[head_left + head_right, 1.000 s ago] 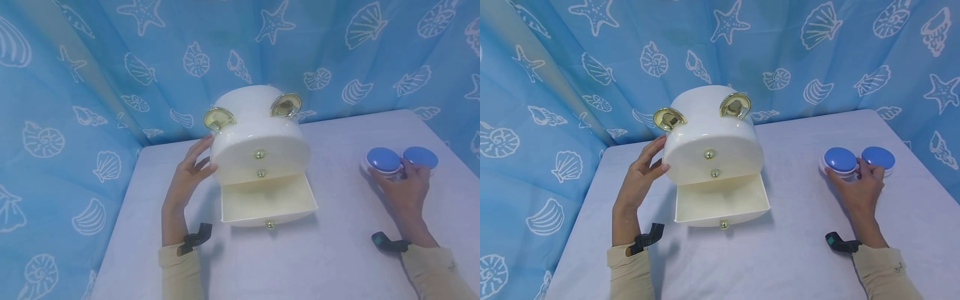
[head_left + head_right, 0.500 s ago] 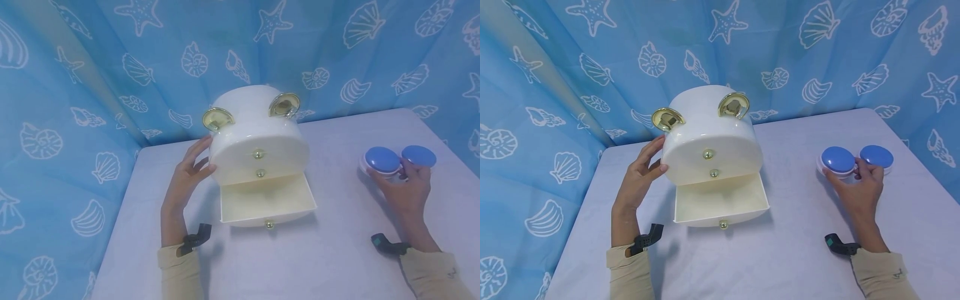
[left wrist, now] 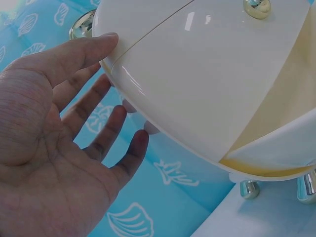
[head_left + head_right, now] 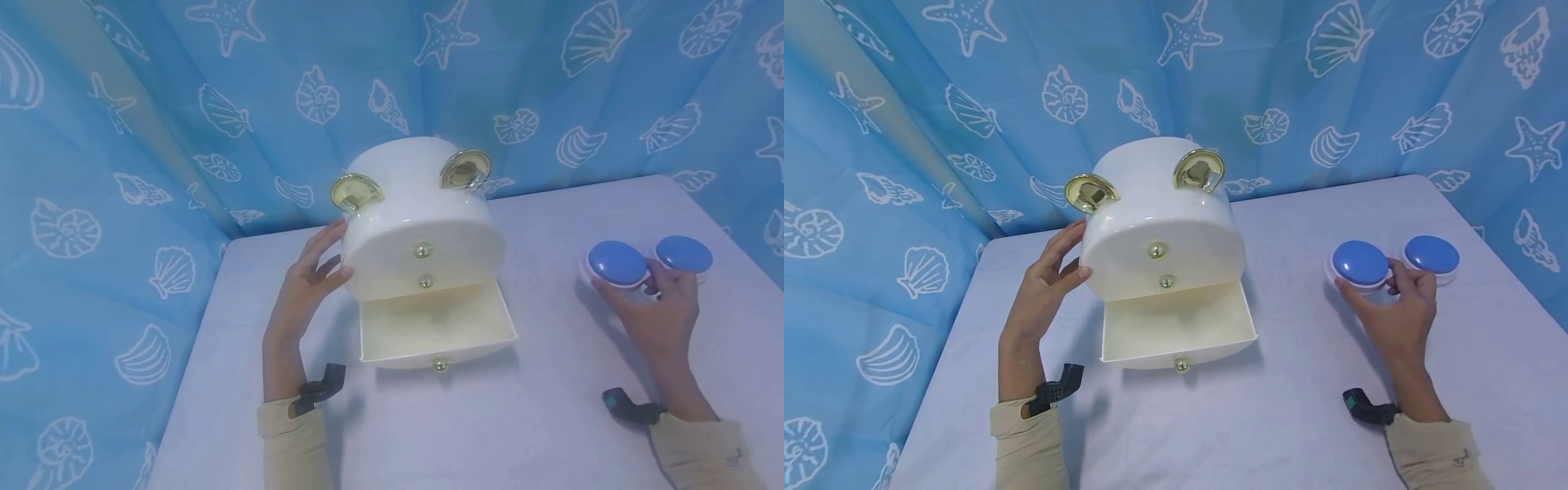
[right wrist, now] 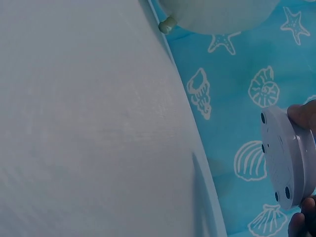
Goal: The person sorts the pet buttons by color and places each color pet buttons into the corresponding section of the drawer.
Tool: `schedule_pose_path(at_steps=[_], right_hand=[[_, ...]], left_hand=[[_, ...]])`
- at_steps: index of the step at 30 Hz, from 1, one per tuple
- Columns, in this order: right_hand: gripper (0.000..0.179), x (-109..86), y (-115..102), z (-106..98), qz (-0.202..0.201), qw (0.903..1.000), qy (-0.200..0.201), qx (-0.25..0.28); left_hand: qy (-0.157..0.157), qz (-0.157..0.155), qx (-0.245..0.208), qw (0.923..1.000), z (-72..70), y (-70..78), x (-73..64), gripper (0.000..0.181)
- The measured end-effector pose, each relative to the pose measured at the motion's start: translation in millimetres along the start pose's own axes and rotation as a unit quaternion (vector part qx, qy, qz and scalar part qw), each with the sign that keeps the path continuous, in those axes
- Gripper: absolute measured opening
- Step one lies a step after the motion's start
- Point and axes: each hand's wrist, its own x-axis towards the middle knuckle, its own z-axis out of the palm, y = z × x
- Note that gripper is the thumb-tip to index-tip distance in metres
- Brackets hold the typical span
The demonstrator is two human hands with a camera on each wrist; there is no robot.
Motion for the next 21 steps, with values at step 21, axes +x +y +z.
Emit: schedule_pose_path(at_steps=[21], right_hand=[[0.077, -17.5, -14, -1, -0.003, 0.9998, 0.014, 0.016]], left_hand=[[-0.003, 0.011, -0.006, 0.9999, 0.2, -1.2, 0.7, 0.060]])
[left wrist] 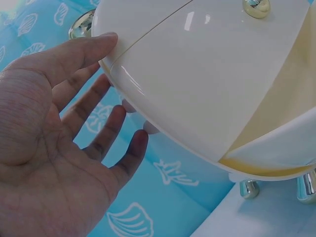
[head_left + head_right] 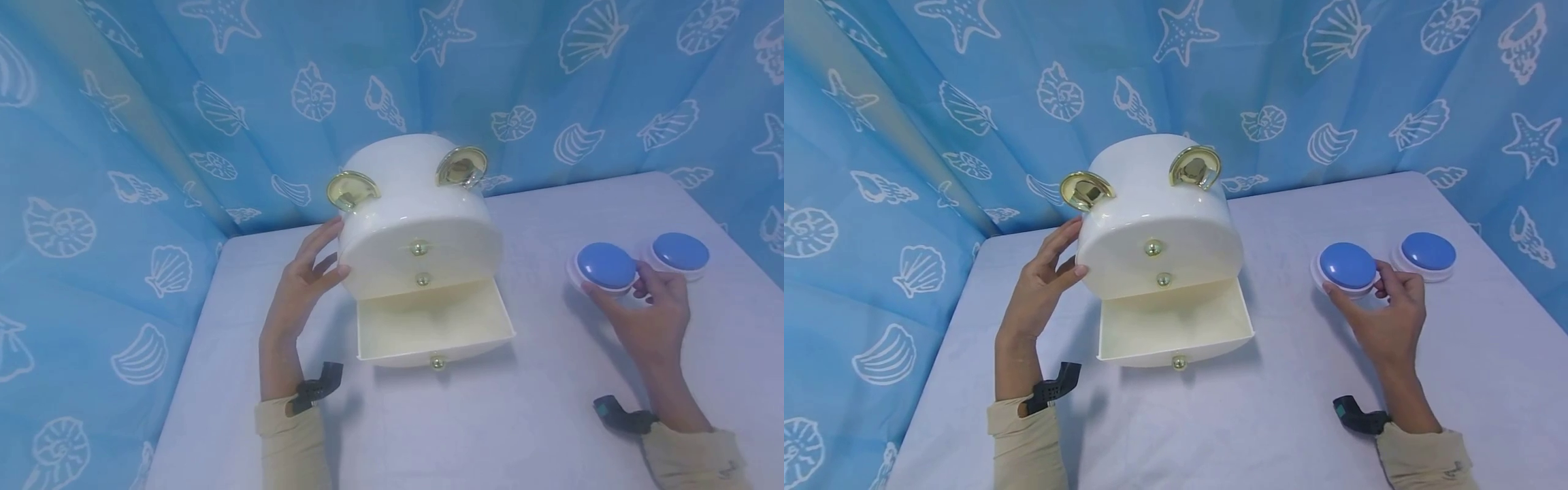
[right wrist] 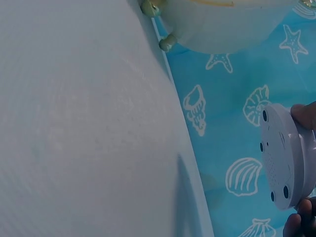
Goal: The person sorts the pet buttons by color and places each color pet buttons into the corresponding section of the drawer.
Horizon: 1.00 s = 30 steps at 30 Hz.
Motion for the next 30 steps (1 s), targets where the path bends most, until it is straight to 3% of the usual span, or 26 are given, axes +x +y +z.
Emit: schedule_pose_path(at_steps=[9, 17, 26, 30], right_hand=[[0.069, -7.1, -2, 3, -0.028, 0.9994, 0.014, 0.013], [0.071, -14.9, -13, 4, -0.025, 0.9993, 0.017, 0.021], [0.068, -24.8, -21, 8, -0.052, 0.9977, 0.027, 0.035], [0.069, -28.7, -25, 8, -0.045, 0.9982, 0.020, 0.034]], left_hand=[[-0.004, -0.002, -0.010, 0.9999, -0.6, -1.9, 0.8, 0.061], [-0.004, 0.005, -0.011, 0.9999, -7.5, -27.1, 5.1, 0.062], [-0.002, 0.003, -0.013, 0.9999, -8.6, -28.1, 5.5, 0.062], [-0.002, -0.001, -0.011, 0.9999, -5.3, -20.5, 3.8, 0.062]])
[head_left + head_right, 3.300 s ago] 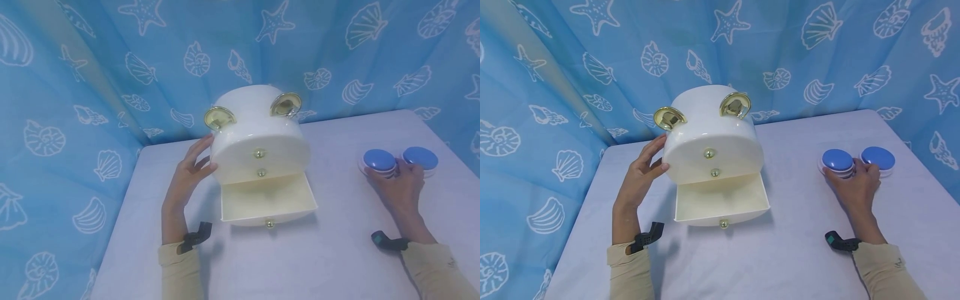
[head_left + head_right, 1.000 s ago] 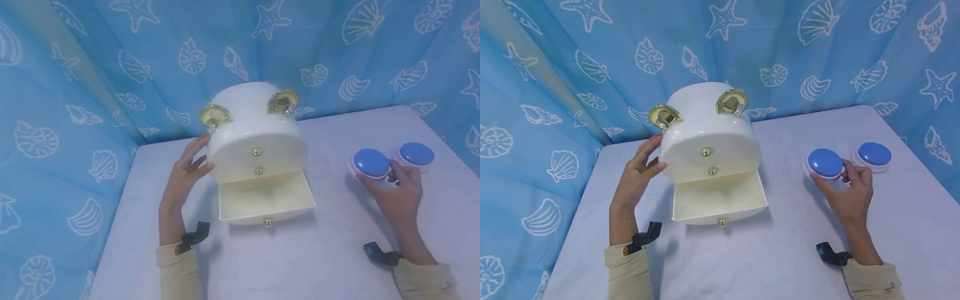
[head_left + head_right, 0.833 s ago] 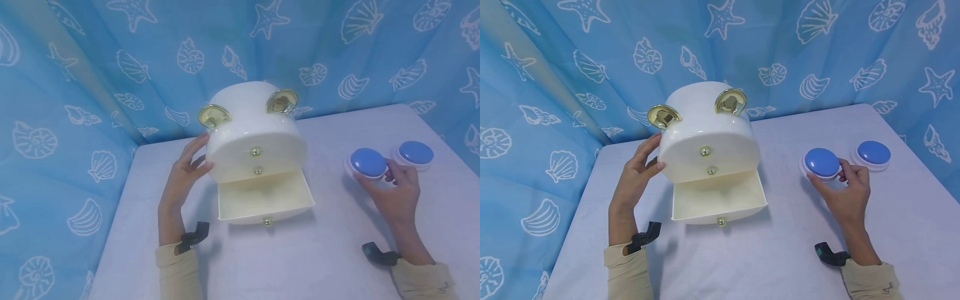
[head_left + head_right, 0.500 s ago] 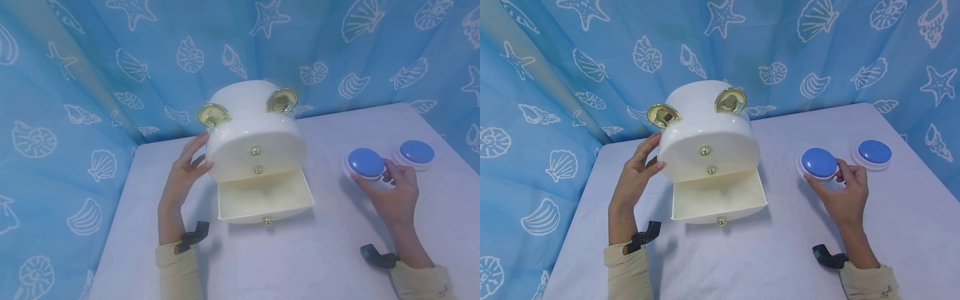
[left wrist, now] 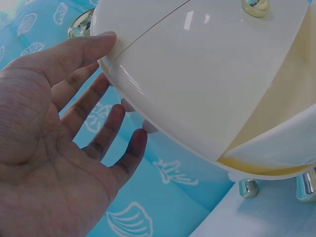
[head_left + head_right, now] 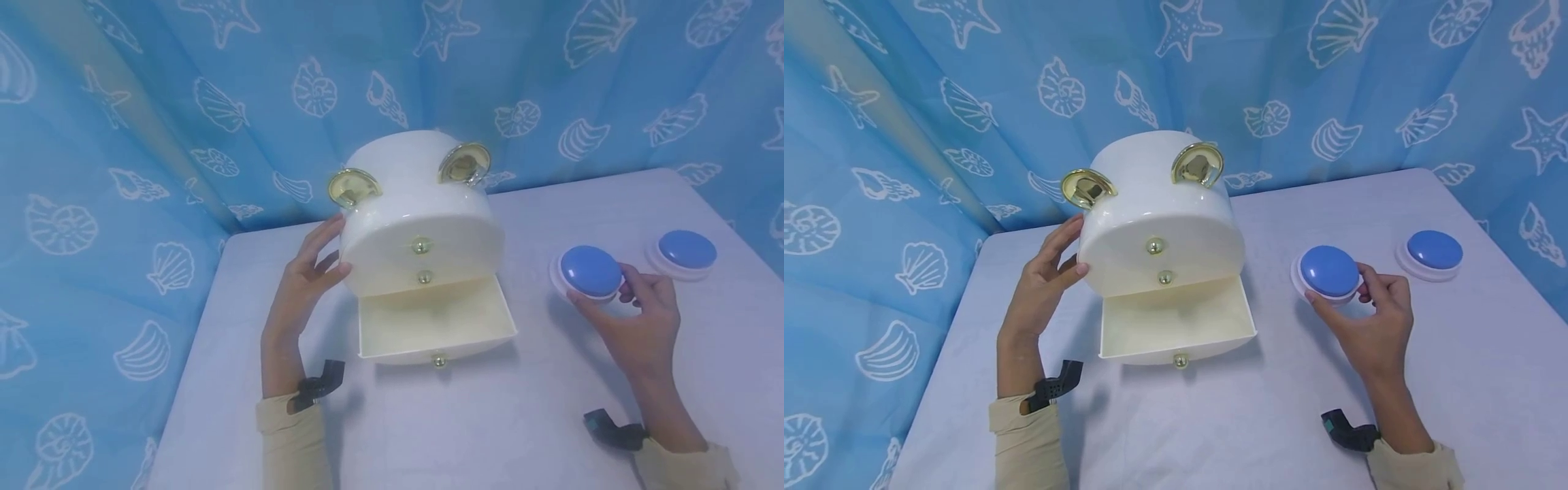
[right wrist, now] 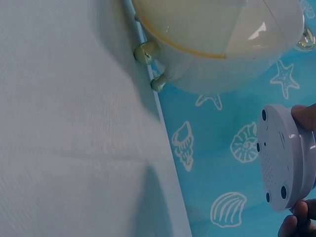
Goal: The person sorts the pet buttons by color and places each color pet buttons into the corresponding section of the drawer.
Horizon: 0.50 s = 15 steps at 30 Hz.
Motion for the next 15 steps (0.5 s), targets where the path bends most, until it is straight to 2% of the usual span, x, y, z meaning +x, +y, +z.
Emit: schedule_pose_path(at_steps=[3, 5, 10, 15], right_hand=[[0.072, -4.4, -3, 1, 0.007, 0.9999, -0.008, -0.003], [0.074, -7.3, -5, 3, 0.008, 0.9999, -0.010, -0.006], [0.074, -14.6, -10, 8, -0.023, 0.9997, 0.003, 0.000], [0.074, -19.4, -18, 10, -0.054, 0.9984, 0.007, 0.015]], left_hand=[[0.001, -0.005, 0.004, 1.0000, 3.5, 9.8, -3.4, 0.062], [0.001, -0.005, 0.001, 1.0000, 2.6, 8.1, -3.9, 0.062], [-0.003, 0.001, -0.007, 1.0000, -0.9, -0.9, -2.8, 0.062], [-0.008, 0.005, -0.010, 0.9999, 2.2, 15.8, -1.5, 0.061]])
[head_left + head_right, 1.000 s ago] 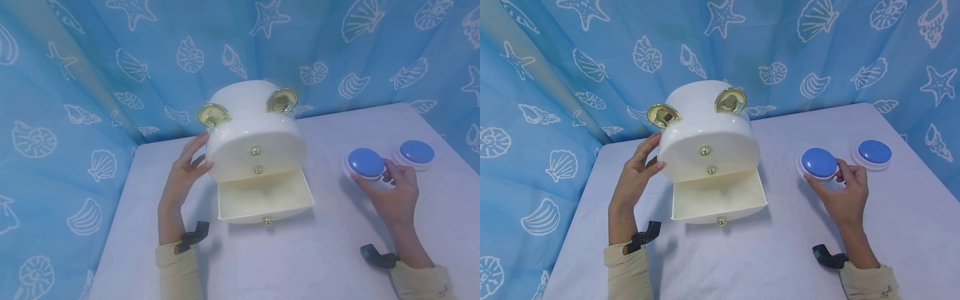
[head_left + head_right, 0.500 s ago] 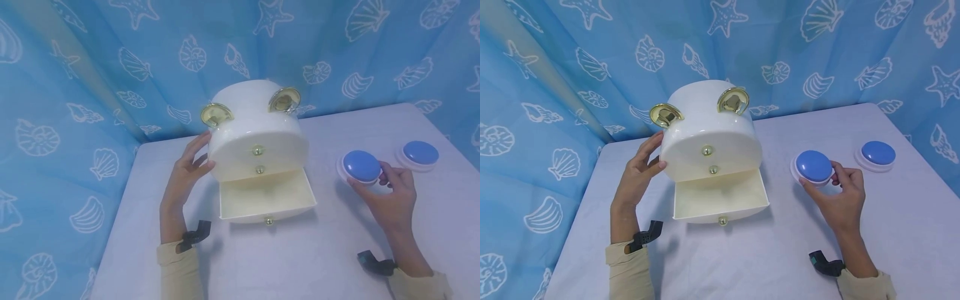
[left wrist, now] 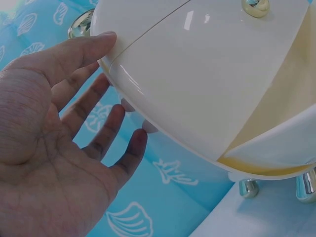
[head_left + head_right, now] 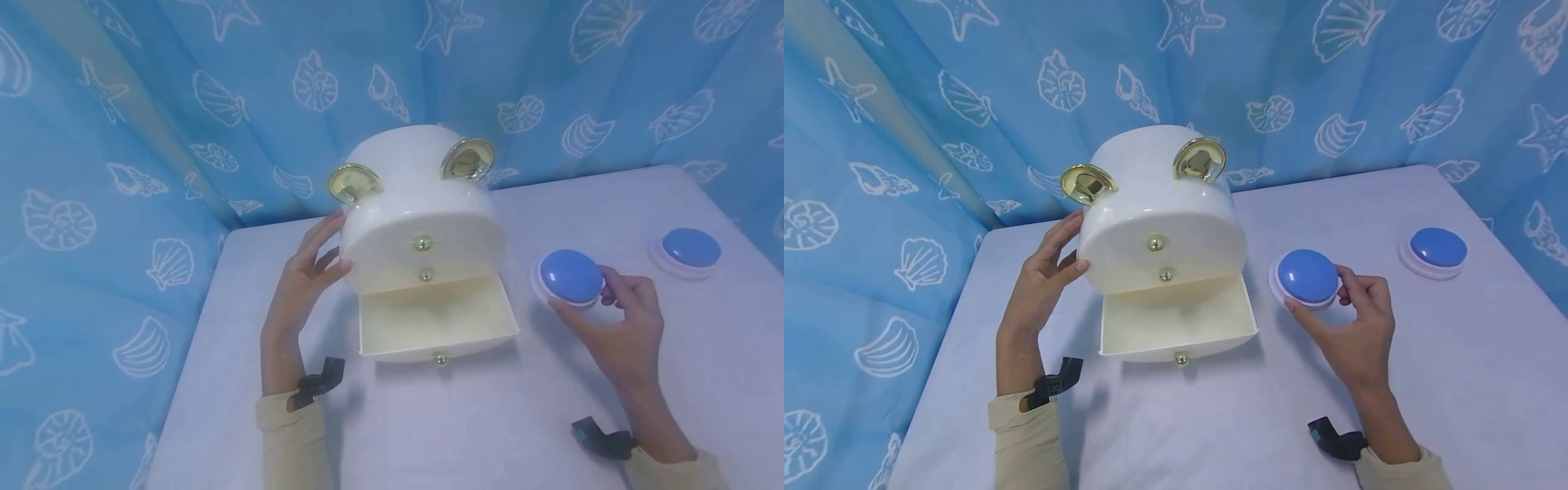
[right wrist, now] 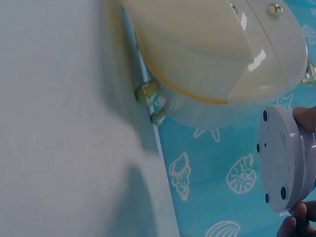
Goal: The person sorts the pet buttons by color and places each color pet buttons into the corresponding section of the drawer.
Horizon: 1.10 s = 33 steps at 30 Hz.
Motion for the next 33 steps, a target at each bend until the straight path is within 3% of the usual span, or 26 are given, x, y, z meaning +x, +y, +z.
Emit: schedule_pose_path(at_steps=[12, 19, 23, 29, 33], right_hand=[[0.072, -21.0, -20, 13, -0.086, 0.9931, -0.013, 0.079], [0.072, -31.9, -31, 22, -0.093, 0.9911, -0.030, 0.091], [0.071, -36.3, -39, 26, -0.095, 0.9904, -0.035, 0.095], [0.070, -43.2, -49, 31, -0.091, 0.9904, -0.043, 0.095], [0.071, -46.6, -53, 34, -0.102, 0.9881, -0.042, 0.107]], left_hand=[[0.005, -0.008, 0.009, 0.9999, -0.3, -0.1, 0.7, 0.061], [0.005, 0.000, 0.003, 1.0000, -5.4, -21.6, 3.4, 0.062], [0.004, 0.004, 0.000, 1.0000, -7.1, -25.5, 3.7, 0.062], [0.008, 0.003, 0.005, 0.9999, -5.1, -22.1, 3.3, 0.063], [0.010, 0.000, 0.005, 0.9999, -0.4, -9.2, 1.4, 0.061]])
